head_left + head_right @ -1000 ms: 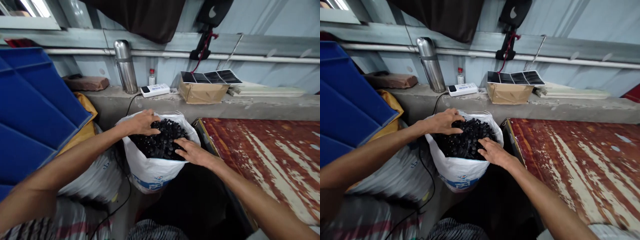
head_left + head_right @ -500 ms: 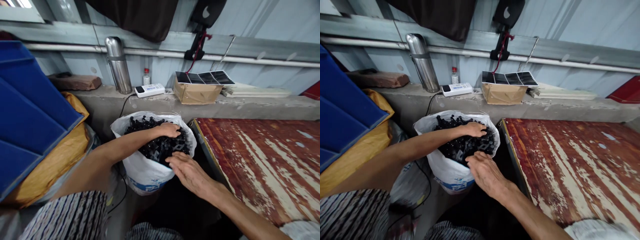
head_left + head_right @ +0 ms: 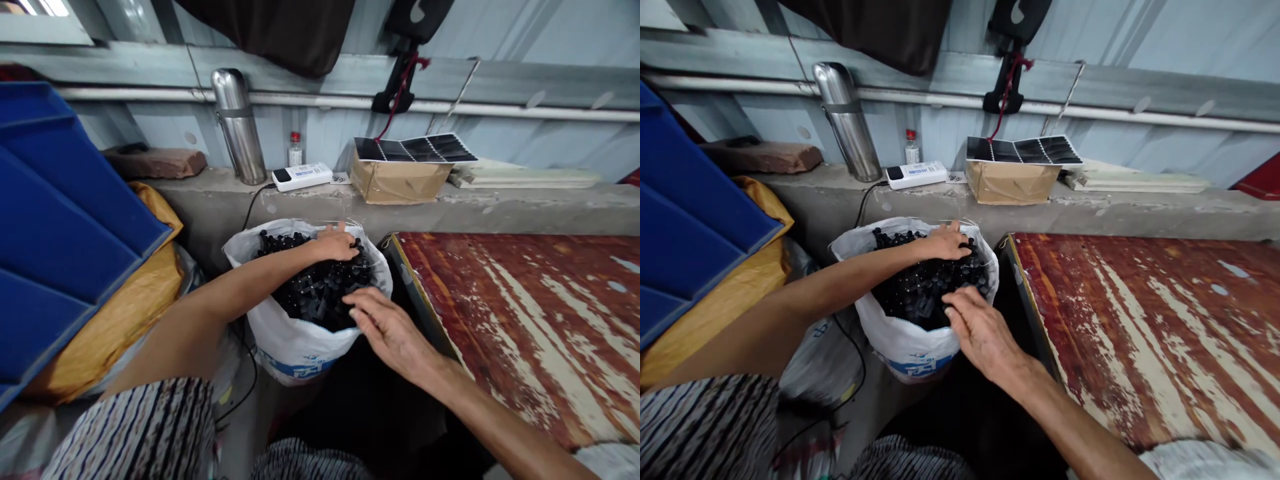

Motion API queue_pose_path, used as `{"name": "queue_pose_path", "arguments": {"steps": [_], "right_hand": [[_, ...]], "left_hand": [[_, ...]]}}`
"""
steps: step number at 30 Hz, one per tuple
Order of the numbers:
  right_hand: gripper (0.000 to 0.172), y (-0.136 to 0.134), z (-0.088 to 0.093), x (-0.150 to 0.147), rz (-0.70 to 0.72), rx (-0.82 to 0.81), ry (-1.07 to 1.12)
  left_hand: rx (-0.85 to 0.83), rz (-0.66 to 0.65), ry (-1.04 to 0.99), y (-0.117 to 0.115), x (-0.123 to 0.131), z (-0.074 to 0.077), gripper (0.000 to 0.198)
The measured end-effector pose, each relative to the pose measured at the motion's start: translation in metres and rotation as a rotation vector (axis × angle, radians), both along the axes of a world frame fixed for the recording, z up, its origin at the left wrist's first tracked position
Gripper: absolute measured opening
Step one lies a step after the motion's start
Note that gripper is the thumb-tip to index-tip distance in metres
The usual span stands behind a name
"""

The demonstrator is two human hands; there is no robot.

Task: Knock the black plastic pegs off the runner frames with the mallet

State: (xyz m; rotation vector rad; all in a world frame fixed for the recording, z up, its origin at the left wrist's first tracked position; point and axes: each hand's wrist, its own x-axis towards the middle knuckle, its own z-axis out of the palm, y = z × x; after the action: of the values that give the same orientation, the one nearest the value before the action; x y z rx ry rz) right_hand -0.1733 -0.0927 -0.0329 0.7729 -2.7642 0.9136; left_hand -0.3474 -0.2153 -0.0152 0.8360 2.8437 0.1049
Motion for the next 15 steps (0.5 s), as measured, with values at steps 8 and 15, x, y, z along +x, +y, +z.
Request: {"name": "queue_pose_path", "arguments": {"steps": [8, 15], "right_hand": [[0.044, 0.005, -0.011, -0.054, -0.208, 0.141, -0.008], [0.033, 0.011, -0.021, -0.093, -0.283, 0.153, -0.116]], "left_hand": [[0.022, -0.208, 0.035, -0.047, -0.001, 0.024, 0.04], [-0.06, -0.21, 0.055, -0.012, 0.012, 0.004, 0.036]]}}
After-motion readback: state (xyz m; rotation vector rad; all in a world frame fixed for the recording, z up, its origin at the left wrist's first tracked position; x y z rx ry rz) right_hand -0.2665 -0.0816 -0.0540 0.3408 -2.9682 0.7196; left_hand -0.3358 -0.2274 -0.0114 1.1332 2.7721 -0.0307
